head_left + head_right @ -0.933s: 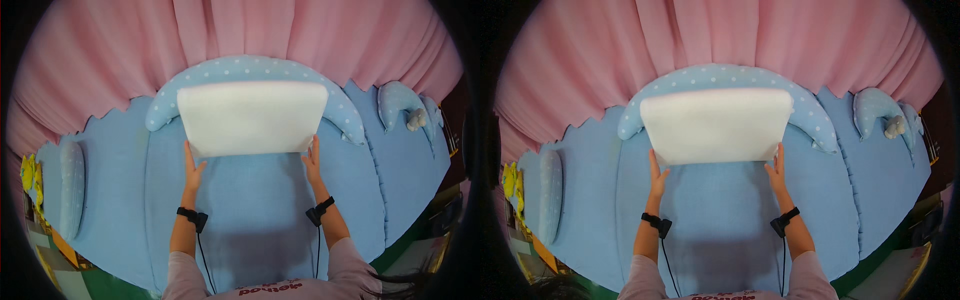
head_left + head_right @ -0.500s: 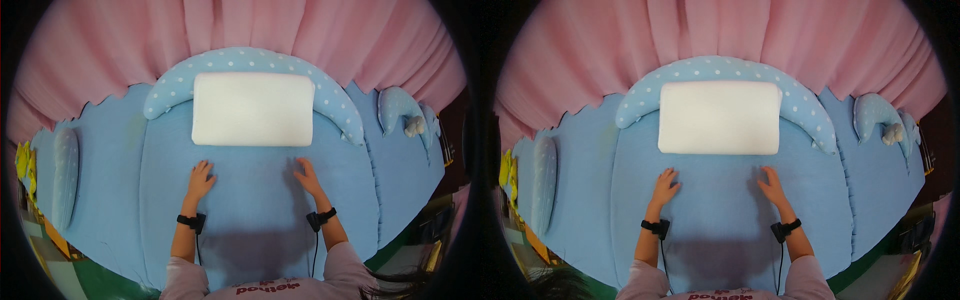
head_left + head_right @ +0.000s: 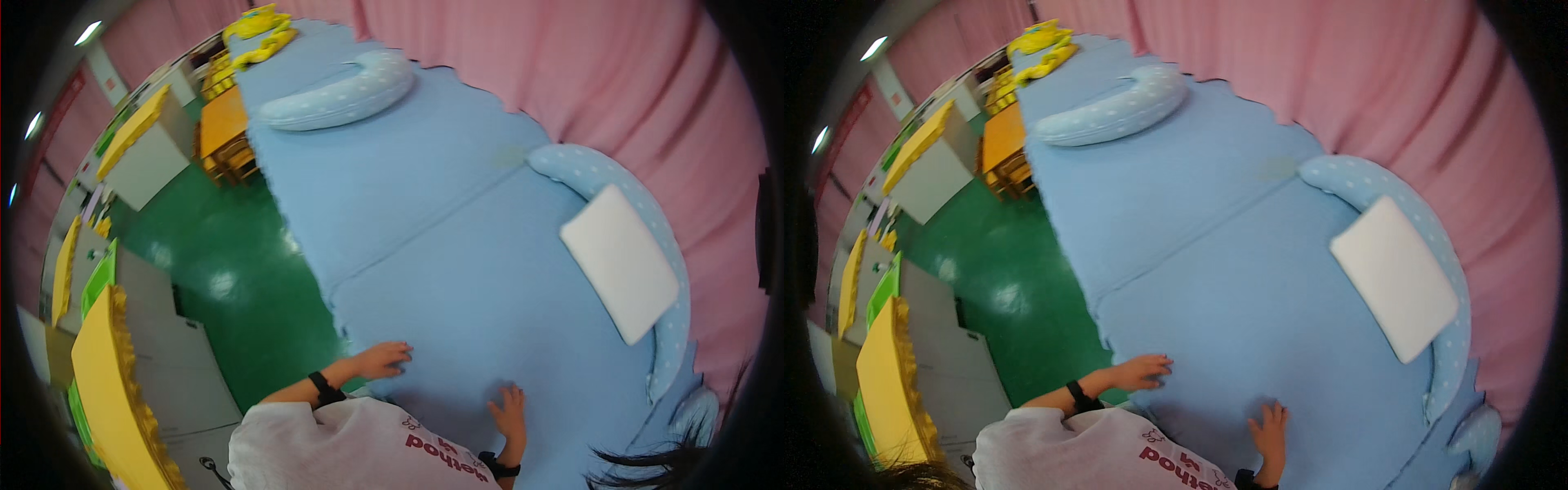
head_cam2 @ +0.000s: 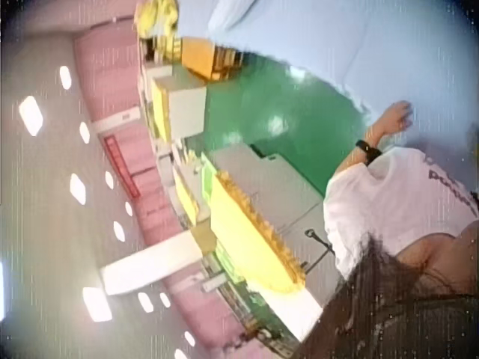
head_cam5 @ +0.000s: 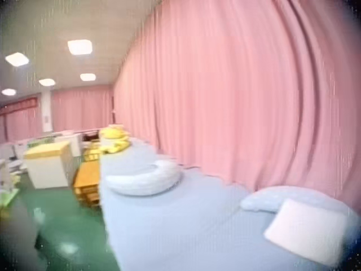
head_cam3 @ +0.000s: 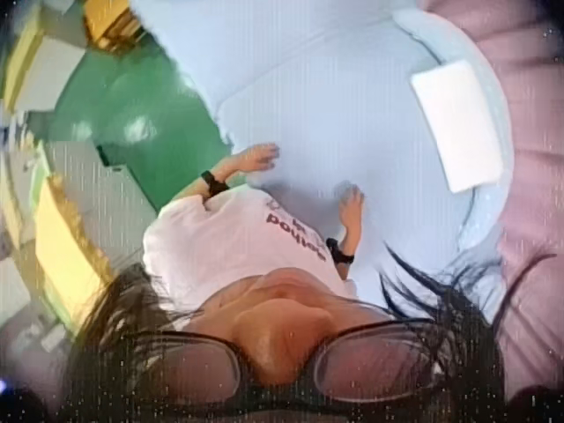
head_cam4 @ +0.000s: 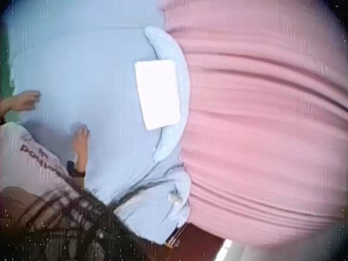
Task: Tidying up a nursery by folding yellow cloths, placing pillows and a toy on beds, and sorting baby clothes onto a shelf.
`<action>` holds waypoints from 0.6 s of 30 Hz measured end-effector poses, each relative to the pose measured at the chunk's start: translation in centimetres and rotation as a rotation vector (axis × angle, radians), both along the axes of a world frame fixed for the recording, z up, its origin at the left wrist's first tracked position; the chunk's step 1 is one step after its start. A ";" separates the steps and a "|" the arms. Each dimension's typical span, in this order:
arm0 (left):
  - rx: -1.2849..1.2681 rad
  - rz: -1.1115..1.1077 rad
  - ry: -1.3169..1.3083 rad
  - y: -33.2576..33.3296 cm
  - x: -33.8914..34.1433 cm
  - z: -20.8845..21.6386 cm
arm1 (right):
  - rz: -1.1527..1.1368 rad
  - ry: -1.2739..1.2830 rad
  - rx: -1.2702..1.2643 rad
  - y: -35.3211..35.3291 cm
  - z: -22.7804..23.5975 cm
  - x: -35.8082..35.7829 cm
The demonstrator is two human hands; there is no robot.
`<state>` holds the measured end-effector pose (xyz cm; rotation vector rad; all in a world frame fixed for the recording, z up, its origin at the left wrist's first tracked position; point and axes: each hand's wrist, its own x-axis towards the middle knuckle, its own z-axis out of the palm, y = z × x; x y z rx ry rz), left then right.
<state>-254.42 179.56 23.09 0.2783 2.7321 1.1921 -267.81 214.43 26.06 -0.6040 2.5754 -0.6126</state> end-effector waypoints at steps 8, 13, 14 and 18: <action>0.295 0.619 -0.348 -12.2 14.6 3.3 | 0.659 -0.226 -0.067 -20.7 1.5 1.1; 0.255 1.096 -0.182 -24.7 27.4 2.1 | 0.806 -0.317 -0.158 -37.7 2.1 3.0; 0.249 1.167 -0.156 -27.1 30.0 2.1 | 0.851 -0.331 -0.144 -41.2 3.5 3.7; 0.255 1.387 0.011 -37.1 35.7 6.7 | 0.780 -0.442 -0.261 -49.7 8.0 3.2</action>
